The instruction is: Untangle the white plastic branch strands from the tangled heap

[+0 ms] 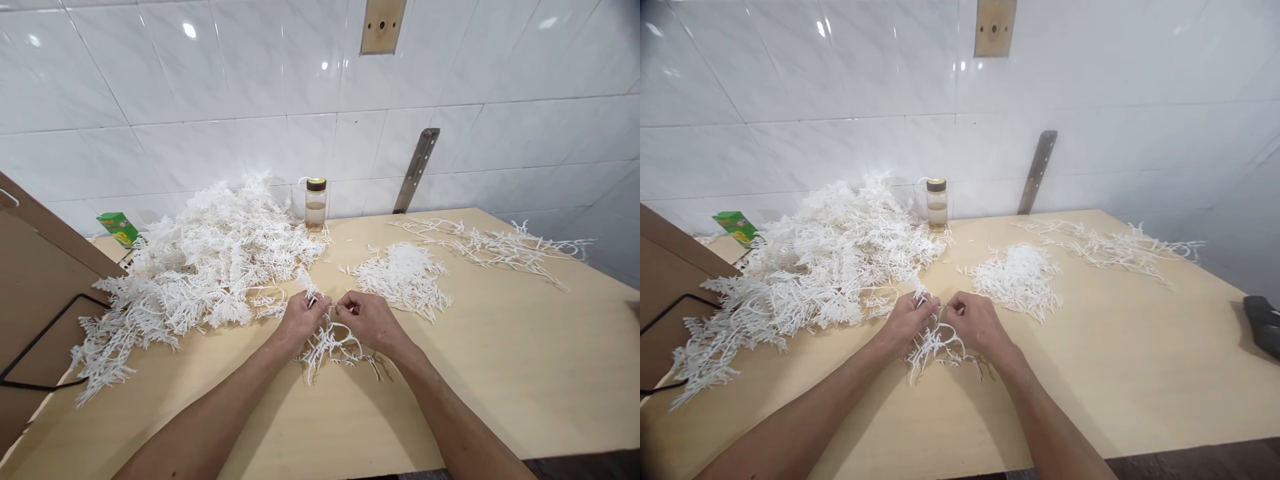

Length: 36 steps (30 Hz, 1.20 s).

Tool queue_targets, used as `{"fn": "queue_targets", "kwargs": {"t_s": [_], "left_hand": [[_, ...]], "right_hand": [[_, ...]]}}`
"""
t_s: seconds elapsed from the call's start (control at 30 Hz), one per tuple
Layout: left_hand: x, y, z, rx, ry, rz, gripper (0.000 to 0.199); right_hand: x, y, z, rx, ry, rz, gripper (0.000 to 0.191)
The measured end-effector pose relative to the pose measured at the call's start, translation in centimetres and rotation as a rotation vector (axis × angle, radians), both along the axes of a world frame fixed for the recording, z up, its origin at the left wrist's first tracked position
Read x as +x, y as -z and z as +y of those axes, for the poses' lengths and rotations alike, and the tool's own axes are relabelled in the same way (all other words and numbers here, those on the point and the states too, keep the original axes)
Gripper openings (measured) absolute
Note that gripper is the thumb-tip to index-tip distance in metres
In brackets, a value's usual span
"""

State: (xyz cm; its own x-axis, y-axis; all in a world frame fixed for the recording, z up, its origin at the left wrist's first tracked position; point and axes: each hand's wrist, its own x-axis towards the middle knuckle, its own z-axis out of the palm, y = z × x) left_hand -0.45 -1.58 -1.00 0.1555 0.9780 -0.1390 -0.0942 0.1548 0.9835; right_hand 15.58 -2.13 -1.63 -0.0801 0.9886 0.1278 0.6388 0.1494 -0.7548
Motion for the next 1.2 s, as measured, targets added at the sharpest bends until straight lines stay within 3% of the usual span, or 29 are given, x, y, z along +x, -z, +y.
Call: {"fn": "queue_targets", "kwargs": {"t_s": [0.17, 0.33, 0.43, 0.6, 0.73, 0.83, 0.97, 1.1, 1.2], "left_hand": [[-0.2, -0.4, 0.0, 0.032, 0.014, 0.000, 0.042], [-0.1, -0.6, -0.5, -0.082, 0.244, 0.008, 0.044], [0.1, -0.9, -0.9, -0.158, 0.340, -0.013, 0.045], [-0.1, -1.2, -1.2, -0.205, 0.486, 0.015, 0.048], [-0.4, -1.4, -1.2, -0.232, 0.616, 0.054, 0.049], [-0.5, -1.4, -1.2, -0.236, 0.668, 0.056, 0.050], [-0.6, -1.0, -1.0, -0.222, 0.656, 0.018, 0.048], [-0.4, -0.5, -0.5, -0.132, 0.534, -0.037, 0.042], [0.0, -0.3, -0.3, -0.098, 0.360, -0.042, 0.046]], "right_hand": [[2.4, 0.2, 0.8, 0.037, 0.322, -0.120, 0.010], [5.5, -0.4, 1.1, 0.139, 0.564, -0.051, 0.021], [5.1, -0.8, 0.7, 0.062, 0.433, 0.128, 0.034], [2.4, -1.2, 0.0, -0.178, -0.067, 0.510, 0.049], [1.5, -1.1, -0.2, -0.293, -0.242, 0.642, 0.049], [1.5, -1.0, -0.1, -0.313, -0.254, 0.701, 0.042], [1.6, -1.0, 0.2, -0.234, -0.162, 0.743, 0.038], [1.7, -0.7, 0.5, -0.184, -0.130, 0.785, 0.036], [1.8, -0.4, 0.8, -0.159, -0.102, 0.835, 0.034]]}}
